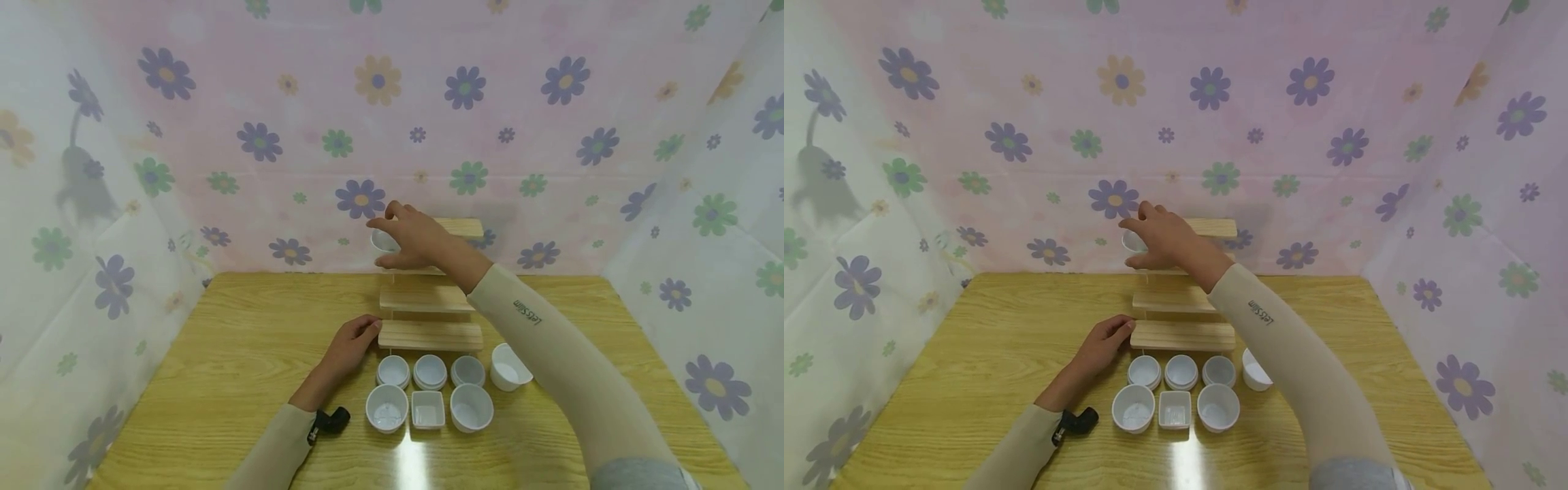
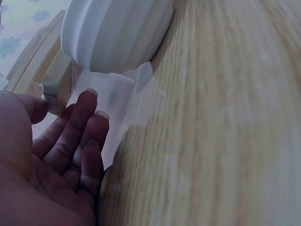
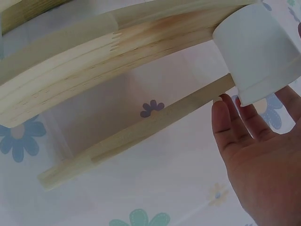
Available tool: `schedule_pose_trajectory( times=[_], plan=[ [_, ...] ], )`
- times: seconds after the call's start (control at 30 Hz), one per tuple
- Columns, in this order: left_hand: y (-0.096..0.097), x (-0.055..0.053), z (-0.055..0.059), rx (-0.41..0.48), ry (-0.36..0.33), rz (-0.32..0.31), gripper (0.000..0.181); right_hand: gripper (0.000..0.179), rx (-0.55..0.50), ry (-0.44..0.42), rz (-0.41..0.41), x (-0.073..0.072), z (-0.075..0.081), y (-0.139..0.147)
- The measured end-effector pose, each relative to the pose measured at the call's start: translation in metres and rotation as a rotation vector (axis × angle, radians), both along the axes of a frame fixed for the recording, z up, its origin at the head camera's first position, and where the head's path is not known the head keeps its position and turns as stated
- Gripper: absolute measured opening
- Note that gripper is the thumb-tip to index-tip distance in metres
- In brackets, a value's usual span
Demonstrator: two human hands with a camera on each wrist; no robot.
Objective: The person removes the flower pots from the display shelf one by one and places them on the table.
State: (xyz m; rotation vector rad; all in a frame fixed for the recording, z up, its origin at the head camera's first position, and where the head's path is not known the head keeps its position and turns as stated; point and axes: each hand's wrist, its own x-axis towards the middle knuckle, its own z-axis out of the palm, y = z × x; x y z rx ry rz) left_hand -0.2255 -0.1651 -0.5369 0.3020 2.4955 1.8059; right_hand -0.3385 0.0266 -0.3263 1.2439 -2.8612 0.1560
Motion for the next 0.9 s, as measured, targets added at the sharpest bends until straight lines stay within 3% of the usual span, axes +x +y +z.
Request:
schedule_pose_trajectory(
  times=[0.37,0.9],
  plan=[
    [0.003,-0.001,-0.001,0.019,-0.009,0.015,0.031,0.062,-0.045,-0.033,0.030,0.001,-0.003,0.002],
    [0.002,-0.001,-0.001,-0.013,-0.002,0.027,0.031,0.059,-0.153,-0.063,0.049,0.006,0.003,0.016]
  ],
)
